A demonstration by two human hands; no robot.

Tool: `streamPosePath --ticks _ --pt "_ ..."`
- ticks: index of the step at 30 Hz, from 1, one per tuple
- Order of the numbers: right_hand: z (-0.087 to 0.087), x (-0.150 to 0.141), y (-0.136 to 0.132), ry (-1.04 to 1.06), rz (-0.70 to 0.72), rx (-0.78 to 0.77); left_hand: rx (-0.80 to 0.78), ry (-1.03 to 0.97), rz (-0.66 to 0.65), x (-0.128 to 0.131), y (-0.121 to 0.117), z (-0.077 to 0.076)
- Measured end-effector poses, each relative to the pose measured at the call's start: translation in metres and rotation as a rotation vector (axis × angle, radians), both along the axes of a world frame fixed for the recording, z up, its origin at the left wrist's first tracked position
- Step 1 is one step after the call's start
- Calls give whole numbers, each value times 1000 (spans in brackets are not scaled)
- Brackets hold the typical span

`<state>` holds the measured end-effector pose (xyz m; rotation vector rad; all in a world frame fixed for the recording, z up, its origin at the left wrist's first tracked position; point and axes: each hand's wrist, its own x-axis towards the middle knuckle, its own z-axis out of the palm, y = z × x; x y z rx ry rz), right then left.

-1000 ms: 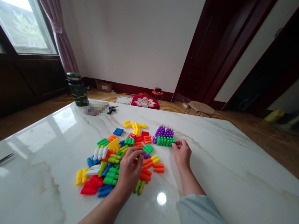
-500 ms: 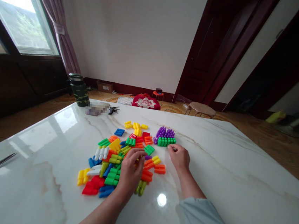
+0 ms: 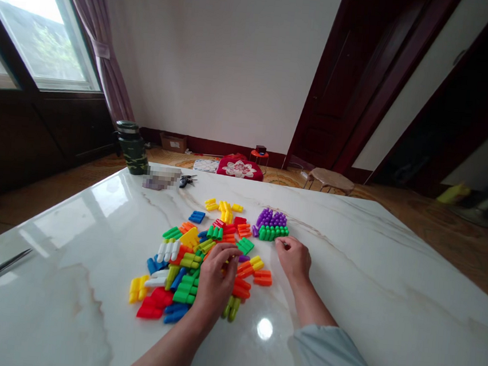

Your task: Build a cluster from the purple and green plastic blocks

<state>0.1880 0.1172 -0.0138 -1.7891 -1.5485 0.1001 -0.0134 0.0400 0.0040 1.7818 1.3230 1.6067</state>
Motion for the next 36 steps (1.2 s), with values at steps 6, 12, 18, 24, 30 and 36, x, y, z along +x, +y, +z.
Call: streamPosePath --ticks 6,12,18,24,30,36 --pt "-2 1 1 0 2 -5 9 9 3 -1 0 0" --pt "-2 1 0 -21 3 27 34 0 0 0 0 2" --pt "-2 0 0 -35 -14 61 20 9 -12 0 0 -1" --pt "1 2 -2 -39 17 129 6 43 15 -1 -3 -1" --pt "24 -40 -10 126 380 226 102 104 -14 0 -13 4" --pt "34 -112 -1 -141 768 8 168 104 9 -3 -16 4"
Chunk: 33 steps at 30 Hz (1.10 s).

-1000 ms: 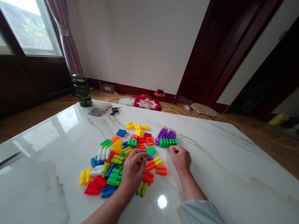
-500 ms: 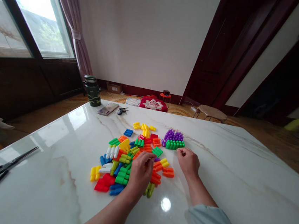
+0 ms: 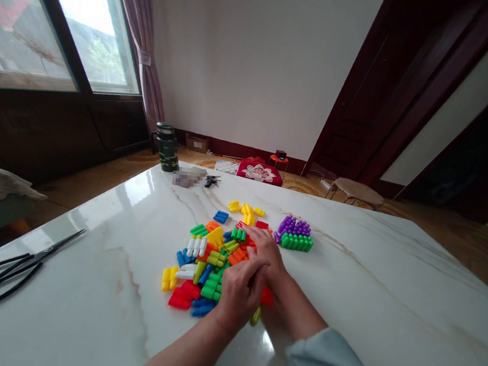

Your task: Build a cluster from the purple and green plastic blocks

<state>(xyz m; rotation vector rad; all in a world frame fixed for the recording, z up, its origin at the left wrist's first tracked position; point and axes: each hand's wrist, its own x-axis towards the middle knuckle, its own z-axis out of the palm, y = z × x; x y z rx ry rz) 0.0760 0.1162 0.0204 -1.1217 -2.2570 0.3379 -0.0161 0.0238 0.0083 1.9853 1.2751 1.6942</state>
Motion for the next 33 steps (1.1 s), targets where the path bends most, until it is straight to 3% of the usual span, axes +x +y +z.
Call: streamPosePath --ticks 5,9,12,15,19,22,24,29,33 --pt "6 -30 14 -297 20 -3 5 -23 -36 0 -1 2" --pt "5 -32 15 -259 -30 43 -10 -60 -69 1 -1 3" --pt "0 -23 14 51 -141 -27 -29 -114 -63 1 0 2" --pt "-1 -12 5 560 -172 -248 -65 -200 -21 4 3 1" --pt "8 -3 -27 1140 -84 -584 -138 -409 81 6 7 -1" --pt "10 1 -50 1243 29 -747 -186 -503 102 4 10 -4" --pt "8 8 -56 1122 60 -717 -182 -464 105 1 11 -5" --pt "4 27 -51 686 -34 -254 -70 -214 120 -5 17 -5" --pt "7 35 -45 605 -47 -147 -86 -159 106 -4 17 -5"
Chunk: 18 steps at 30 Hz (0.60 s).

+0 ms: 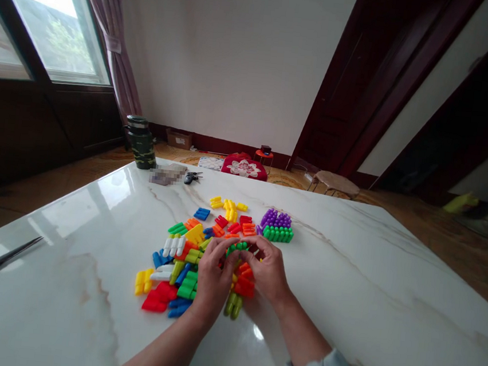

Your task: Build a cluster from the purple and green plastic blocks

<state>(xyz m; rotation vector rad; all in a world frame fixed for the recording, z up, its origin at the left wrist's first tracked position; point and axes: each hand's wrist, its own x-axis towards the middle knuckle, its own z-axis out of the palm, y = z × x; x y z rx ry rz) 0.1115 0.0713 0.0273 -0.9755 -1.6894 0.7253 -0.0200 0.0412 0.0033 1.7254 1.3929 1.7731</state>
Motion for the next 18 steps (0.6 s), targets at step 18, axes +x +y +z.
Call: streamPosePath --ticks 18 --pt "-50 65 49 -229 -532 -10 -65 -54 -46 6 -1 -6"
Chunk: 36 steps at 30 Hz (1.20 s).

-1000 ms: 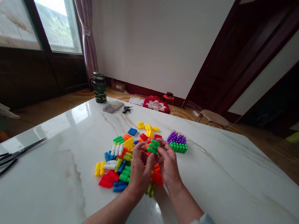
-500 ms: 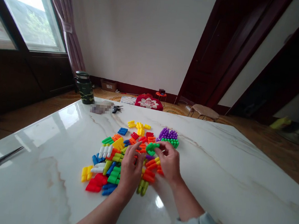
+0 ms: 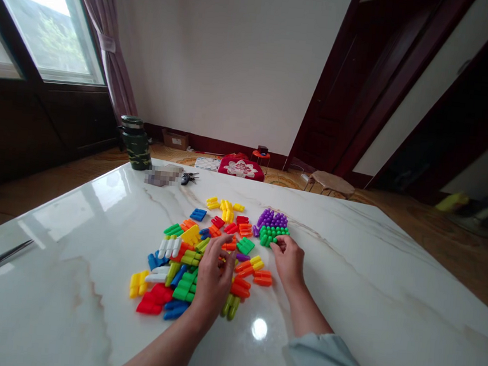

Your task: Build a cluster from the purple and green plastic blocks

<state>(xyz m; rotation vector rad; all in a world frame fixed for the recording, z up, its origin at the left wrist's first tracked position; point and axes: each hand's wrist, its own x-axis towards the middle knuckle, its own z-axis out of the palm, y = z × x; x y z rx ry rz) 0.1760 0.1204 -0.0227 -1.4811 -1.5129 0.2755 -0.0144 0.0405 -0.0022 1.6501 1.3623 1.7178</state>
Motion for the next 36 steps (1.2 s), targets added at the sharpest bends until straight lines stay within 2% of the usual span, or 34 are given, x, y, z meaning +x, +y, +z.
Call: streamPosePath --ticks 3,6,11,30,36 --pt "4 -1 -4 -19 -58 53 6 3 6 0 0 1" --pt "10 -2 -13 -155 -129 53 8 -2 16 0 -1 1" --pt "13 -6 -21 -277 -57 -59 -3 -34 -5 0 -1 0" --pt "10 -9 -17 -307 14 -101 -9 -33 -9 0 1 -2" --pt "6 -8 -17 -339 31 -92 13 -18 4 0 0 3"
